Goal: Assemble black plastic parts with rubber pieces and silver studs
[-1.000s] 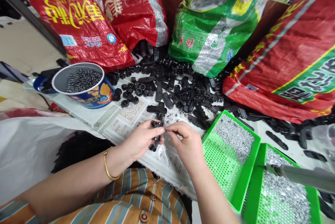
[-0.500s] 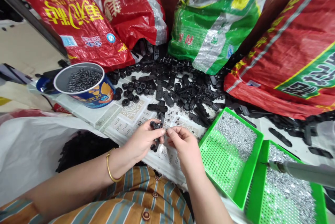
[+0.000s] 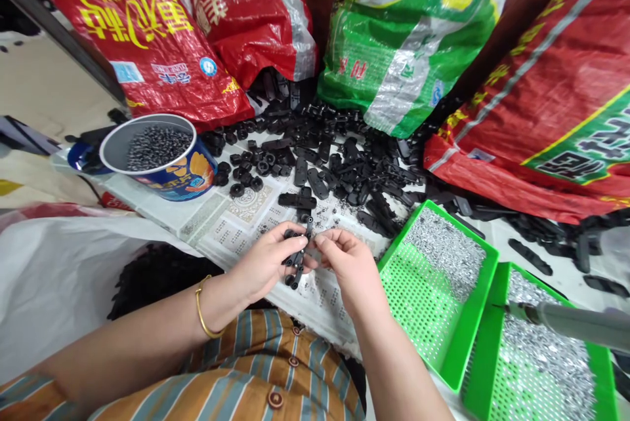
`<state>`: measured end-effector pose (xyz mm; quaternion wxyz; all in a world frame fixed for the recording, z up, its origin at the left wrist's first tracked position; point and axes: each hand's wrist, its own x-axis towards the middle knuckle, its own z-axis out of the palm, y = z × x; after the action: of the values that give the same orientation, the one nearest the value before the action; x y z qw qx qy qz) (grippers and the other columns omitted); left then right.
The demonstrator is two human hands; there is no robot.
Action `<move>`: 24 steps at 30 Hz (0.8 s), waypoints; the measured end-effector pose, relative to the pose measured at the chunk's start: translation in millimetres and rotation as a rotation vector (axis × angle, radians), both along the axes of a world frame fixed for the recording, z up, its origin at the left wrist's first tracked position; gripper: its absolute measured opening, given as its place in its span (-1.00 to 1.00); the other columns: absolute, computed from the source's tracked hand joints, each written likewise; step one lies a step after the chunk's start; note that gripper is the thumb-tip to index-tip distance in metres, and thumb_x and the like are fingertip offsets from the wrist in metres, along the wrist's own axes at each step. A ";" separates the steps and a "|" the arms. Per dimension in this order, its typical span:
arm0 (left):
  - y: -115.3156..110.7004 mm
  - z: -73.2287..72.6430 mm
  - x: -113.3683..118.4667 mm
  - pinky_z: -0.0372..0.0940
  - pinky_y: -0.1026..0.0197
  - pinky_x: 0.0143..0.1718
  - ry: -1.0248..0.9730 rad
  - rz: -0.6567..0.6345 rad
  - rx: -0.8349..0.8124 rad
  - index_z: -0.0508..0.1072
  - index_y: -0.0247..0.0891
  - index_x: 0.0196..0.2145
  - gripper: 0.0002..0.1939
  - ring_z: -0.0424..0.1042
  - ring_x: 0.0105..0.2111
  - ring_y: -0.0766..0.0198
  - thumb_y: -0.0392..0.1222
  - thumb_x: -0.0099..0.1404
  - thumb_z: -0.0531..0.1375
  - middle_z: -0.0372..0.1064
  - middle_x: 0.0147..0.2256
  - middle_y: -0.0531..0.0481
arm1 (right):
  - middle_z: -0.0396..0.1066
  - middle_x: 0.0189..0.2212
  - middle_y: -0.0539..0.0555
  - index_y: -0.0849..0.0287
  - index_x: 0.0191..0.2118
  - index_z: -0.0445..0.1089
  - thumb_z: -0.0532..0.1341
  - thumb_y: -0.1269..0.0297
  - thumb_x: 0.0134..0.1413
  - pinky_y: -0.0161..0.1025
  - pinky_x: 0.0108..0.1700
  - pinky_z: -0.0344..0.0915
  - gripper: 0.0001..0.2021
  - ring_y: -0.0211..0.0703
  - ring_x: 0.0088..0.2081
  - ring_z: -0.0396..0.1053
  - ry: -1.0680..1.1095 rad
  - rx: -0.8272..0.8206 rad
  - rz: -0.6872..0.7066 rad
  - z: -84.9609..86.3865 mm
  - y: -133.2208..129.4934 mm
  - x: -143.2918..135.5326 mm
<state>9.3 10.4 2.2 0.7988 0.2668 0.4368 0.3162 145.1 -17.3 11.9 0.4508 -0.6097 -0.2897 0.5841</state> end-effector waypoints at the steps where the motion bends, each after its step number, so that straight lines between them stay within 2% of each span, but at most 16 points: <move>1: 0.0 0.4 -0.4 0.30 0.27 -0.46 0.003 -0.009 0.008 0.27 -0.25 -0.29 -0.84 0.43 -0.52 0.33 -0.26 0.14 0.16 0.35 -0.44 0.05 | 0.30 -0.61 -0.05 0.23 -0.47 0.36 0.33 0.10 -0.18 -0.31 -0.43 0.20 -0.72 -0.35 -0.57 0.22 -0.010 -0.001 0.002 0.2 0.8 0.4; 8: -0.7 2.9 -0.9 0.27 0.30 -0.47 0.012 -0.051 0.029 0.26 -0.24 -0.30 -0.86 0.45 -0.51 0.34 -0.27 0.14 0.15 0.34 -0.43 0.06 | 0.37 -0.56 -0.01 0.23 -0.48 0.38 0.32 0.11 -0.19 -0.34 -0.49 0.13 -0.73 -0.39 -0.60 0.15 -0.058 0.000 0.023 -1.8 6.3 3.8; 15: -0.1 -0.4 -1.3 0.28 0.28 -0.44 0.059 -0.086 0.066 0.26 -0.21 -0.29 -0.86 0.45 -0.48 0.33 -0.24 0.15 0.14 0.34 -0.45 0.08 | 0.33 -0.61 -0.04 0.23 -0.52 0.37 0.32 0.13 -0.21 -0.36 -0.51 0.10 -0.75 -0.40 -0.60 0.14 -0.098 -0.037 0.042 1.6 7.9 4.2; 20: -0.5 -2.5 -1.2 0.24 0.33 -0.49 0.154 -0.137 0.142 0.27 -0.19 -0.27 -0.85 0.46 -0.45 0.31 -0.21 0.16 0.14 0.38 -0.44 0.06 | 0.37 -0.59 -0.02 0.22 -0.52 0.36 0.31 0.13 -0.21 -0.35 -0.51 0.11 -0.75 -0.37 -0.59 0.19 -0.178 -0.031 0.096 6.7 12.3 4.6; 24: -1.6 -2.2 2.3 0.21 0.36 -0.54 0.143 -0.121 0.136 0.28 -0.21 -0.30 -0.87 0.43 -0.51 0.35 -0.21 0.15 0.15 0.37 -0.49 0.07 | 0.34 -0.63 -0.04 0.21 -0.54 0.35 0.32 0.12 -0.24 -0.34 -0.51 0.11 -0.75 -0.37 -0.60 0.18 -0.173 -0.035 0.094 3.7 13.0 5.3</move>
<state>11.6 8.8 0.0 0.7631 0.3681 0.4535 0.2765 150.4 -4.3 15.5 0.3854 -0.6513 -0.3454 0.5550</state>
